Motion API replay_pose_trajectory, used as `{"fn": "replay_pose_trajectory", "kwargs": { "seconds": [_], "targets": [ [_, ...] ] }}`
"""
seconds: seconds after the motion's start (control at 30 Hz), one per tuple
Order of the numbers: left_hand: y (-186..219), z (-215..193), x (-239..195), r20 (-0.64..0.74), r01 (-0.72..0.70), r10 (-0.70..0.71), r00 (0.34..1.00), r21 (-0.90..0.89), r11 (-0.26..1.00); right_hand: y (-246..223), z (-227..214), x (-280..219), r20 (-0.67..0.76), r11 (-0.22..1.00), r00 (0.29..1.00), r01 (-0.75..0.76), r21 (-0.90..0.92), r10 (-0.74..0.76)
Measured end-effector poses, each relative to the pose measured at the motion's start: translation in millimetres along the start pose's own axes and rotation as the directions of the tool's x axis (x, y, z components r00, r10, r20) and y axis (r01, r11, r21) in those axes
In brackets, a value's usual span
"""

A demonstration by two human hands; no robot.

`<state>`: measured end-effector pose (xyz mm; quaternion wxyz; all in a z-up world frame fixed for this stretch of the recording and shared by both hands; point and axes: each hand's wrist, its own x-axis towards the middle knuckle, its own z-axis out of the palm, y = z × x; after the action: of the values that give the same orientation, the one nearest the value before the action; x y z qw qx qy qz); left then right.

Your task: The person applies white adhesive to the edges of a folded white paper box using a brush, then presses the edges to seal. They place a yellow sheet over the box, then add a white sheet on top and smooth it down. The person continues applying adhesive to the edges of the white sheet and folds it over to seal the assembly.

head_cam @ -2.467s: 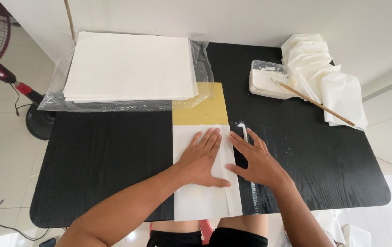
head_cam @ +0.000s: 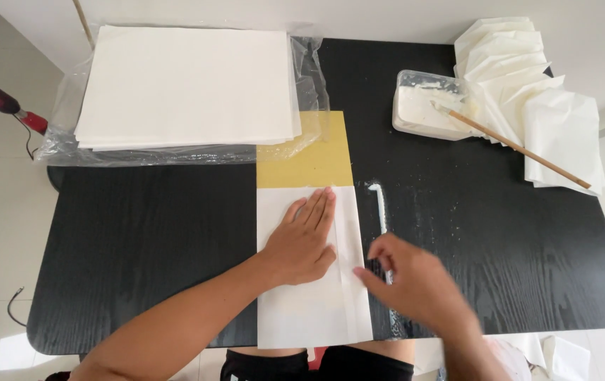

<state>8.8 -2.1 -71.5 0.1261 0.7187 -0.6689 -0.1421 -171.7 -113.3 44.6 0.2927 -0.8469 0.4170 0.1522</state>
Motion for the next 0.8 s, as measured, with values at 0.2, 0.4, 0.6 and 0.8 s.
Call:
{"fn": "replay_pose_trajectory", "kwargs": {
  "seconds": [0.2,0.4,0.6,0.8],
  "targets": [
    [4,-11,-1,0.070,0.030,-0.025,0.997,-0.070,0.997,22,89,7,-0.196,0.945,0.929,0.285,-0.160,-0.313],
    [2,-1,0,0.046,0.026,-0.024,0.999,-0.035,0.999,16,97,10,-0.287,0.932,0.888,0.325,-0.164,-0.360],
    [4,-7,0,0.083,0.046,-0.042,0.996,-0.055,0.997,-4,92,5,-0.219,0.942,0.921,0.292,-0.165,-0.323],
    [3,-7,-1,0.085,0.047,-0.042,0.995,-0.051,0.998,-6,82,3,-0.282,0.965,0.929,0.199,-0.169,-0.241]
  ]
}}
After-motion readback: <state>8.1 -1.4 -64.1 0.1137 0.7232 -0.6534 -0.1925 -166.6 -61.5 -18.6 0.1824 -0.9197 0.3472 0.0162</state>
